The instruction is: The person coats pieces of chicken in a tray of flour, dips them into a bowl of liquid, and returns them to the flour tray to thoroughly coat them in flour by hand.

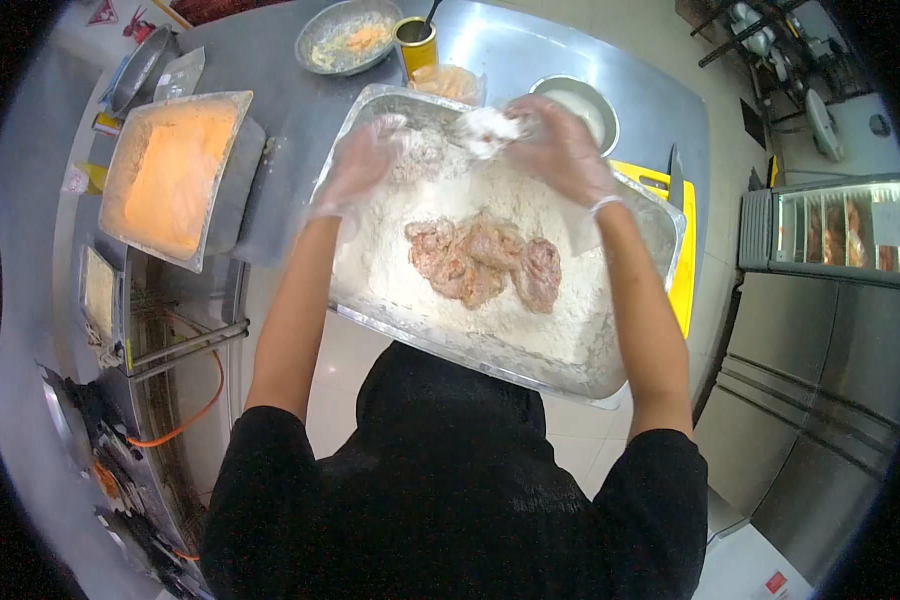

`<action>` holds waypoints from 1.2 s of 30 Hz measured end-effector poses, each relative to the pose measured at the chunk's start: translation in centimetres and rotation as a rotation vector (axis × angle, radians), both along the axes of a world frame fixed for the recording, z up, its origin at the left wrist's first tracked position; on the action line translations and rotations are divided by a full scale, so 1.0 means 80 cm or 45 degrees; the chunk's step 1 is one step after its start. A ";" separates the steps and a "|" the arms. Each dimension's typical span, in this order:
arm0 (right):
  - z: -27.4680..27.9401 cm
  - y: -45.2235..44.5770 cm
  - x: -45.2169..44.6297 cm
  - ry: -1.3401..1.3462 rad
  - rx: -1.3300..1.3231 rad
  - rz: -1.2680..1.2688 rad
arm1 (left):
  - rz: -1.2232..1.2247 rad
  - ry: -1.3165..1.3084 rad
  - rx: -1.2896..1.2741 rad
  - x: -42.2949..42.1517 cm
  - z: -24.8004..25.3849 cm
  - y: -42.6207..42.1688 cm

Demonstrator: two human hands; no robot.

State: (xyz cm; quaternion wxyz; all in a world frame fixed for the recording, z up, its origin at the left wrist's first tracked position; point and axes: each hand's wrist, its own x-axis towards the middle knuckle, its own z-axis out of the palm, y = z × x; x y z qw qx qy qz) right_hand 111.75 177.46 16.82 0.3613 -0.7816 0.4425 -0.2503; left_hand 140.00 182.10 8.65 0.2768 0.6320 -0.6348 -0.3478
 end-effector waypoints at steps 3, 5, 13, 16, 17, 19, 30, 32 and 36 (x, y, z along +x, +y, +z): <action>0.039 -0.028 -0.029 0.083 0.128 -0.204 | -0.002 -0.470 -0.115 -0.007 -0.046 -0.008; 0.051 -0.049 -0.048 0.248 0.179 -0.276 | 0.009 -0.547 -0.117 -0.026 -0.065 -0.005; -0.090 -0.177 -0.110 0.390 0.337 -0.277 | -0.015 -0.287 -0.171 -0.004 -0.087 -0.012; -0.134 -0.199 -0.122 0.469 0.279 -0.244 | 0.033 -0.210 -0.061 -0.011 -0.046 -0.009; -0.143 -0.203 -0.125 0.525 0.243 -0.227 | 0.066 -0.222 -0.081 -0.012 -0.049 -0.009; -0.163 -0.215 -0.127 0.718 0.143 -0.159 | 0.135 -0.245 -0.113 -0.013 -0.058 -0.011; -0.161 -0.207 -0.105 1.176 -0.167 0.194 | -0.011 -0.194 -0.064 -0.010 -0.058 -0.015; -0.120 -0.189 -0.092 1.101 -0.122 0.129 | -0.022 -0.203 -0.174 -0.003 -0.099 -0.014; -0.058 -0.178 -0.079 1.103 -0.061 0.042 | 0.050 -0.174 -0.213 0.003 -0.104 -0.009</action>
